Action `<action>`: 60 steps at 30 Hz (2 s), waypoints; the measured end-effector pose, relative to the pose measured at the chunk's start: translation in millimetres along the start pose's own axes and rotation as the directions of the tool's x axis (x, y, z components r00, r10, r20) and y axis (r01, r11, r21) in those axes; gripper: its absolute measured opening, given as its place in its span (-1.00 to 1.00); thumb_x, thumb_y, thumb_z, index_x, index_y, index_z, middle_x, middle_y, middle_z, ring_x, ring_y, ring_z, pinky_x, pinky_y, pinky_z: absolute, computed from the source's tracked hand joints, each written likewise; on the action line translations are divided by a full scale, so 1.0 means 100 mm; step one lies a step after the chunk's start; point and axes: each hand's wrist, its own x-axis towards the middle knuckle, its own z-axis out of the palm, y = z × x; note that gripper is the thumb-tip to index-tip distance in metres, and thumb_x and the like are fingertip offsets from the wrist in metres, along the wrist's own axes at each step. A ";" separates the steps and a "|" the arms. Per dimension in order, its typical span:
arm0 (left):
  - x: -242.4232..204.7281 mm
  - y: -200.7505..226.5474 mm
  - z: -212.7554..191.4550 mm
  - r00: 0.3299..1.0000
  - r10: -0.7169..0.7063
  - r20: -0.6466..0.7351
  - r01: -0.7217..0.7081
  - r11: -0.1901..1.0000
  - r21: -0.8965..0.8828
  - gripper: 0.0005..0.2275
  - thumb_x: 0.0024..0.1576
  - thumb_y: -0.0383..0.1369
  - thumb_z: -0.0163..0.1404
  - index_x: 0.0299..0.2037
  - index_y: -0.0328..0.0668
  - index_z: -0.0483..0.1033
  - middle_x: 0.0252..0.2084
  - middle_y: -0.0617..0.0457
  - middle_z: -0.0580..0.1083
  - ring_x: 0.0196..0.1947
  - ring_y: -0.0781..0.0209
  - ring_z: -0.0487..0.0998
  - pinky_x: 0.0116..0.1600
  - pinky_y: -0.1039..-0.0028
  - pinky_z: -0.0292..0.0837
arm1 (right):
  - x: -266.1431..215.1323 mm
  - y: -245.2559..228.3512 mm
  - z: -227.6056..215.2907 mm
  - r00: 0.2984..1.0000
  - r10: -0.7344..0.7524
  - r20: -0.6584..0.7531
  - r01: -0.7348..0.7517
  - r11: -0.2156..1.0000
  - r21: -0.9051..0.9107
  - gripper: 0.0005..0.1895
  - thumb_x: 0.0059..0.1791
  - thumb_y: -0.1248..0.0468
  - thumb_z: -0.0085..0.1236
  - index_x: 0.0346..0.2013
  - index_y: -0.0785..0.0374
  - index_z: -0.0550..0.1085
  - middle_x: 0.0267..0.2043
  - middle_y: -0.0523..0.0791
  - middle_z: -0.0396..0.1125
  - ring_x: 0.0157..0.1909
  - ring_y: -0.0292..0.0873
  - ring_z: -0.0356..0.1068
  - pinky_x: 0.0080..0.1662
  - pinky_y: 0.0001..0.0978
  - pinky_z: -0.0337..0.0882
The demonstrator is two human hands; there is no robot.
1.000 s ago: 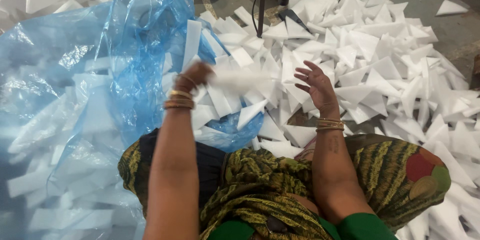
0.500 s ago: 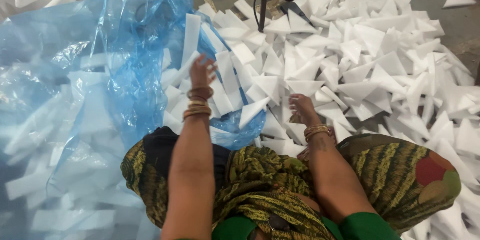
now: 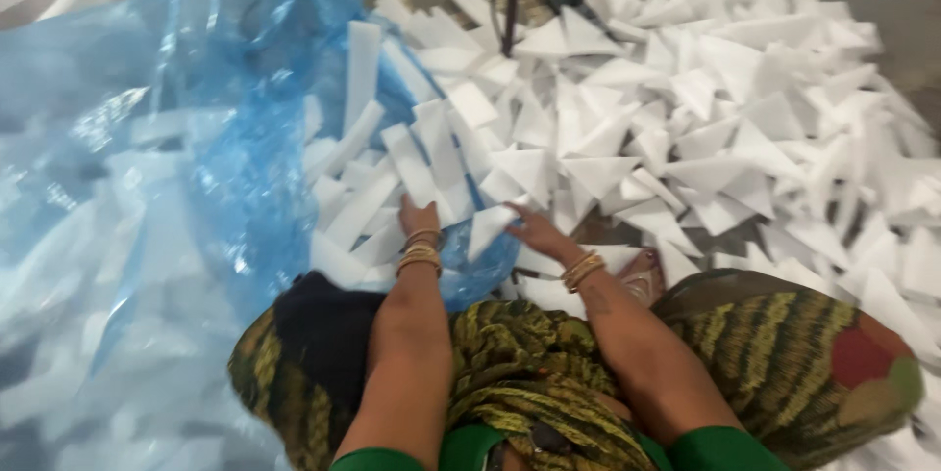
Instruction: The person sits on the floor and repeatedly picks up rectangular white foam blocks. They place each block under a vertical cutting tool to slice it into smaller triangular pieces, which accumulate on the floor. The person handles the foam blocks one at a time, positioning them for the cut and then moving them aside.
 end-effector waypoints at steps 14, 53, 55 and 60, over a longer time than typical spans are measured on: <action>0.05 0.25 0.23 0.931 -0.268 0.248 0.334 0.899 -0.282 -0.16 -0.03 -0.32 0.24 0.45 -0.22 -0.01 0.24 -0.21 0.42 0.19 -0.12 0.50 0.32 0.25 0.37 | -0.18 0.41 -0.12 0.872 -0.078 -0.484 0.023 0.993 -0.119 -0.53 0.03 0.03 0.12 0.16 0.19 0.48 0.20 0.03 0.39 0.24 0.05 0.35 0.28 -0.13 0.31; -1.42 1.66 -0.38 0.817 0.388 0.426 0.002 0.737 -0.676 -0.39 0.22 -0.33 -0.19 0.54 -0.15 0.01 0.19 -0.31 0.42 0.06 -0.07 0.43 0.19 0.34 0.33 | -1.09 -1.09 -1.08 0.873 -0.142 -0.468 0.402 0.753 0.521 -0.37 -0.08 0.57 0.14 0.27 0.13 0.41 0.02 -0.09 0.34 -0.04 -0.24 0.35 -0.03 -0.43 0.48; -1.43 1.78 -0.47 0.836 0.427 0.345 -0.043 0.678 -0.734 -0.43 0.27 -0.30 -0.21 0.53 -0.18 0.05 0.21 -0.33 0.40 0.12 -0.10 0.39 0.23 0.31 0.29 | -1.09 -1.21 -1.05 0.876 -0.142 -0.460 0.388 0.775 0.500 -0.37 -0.07 0.57 0.13 0.27 0.11 0.41 0.02 -0.09 0.36 -0.04 -0.24 0.36 -0.04 -0.43 0.49; -1.34 1.85 -0.51 0.819 0.561 0.120 -0.394 0.701 -0.594 -0.56 0.34 -0.26 -0.02 0.35 -0.37 0.32 0.22 -0.26 0.39 0.22 -0.04 0.35 0.28 0.29 0.21 | -1.08 -1.32 -1.01 0.890 -0.100 -0.446 0.329 0.818 0.472 -0.26 -0.08 0.55 0.11 0.33 -0.06 0.27 0.02 -0.09 0.40 -0.02 -0.24 0.40 -0.03 -0.43 0.49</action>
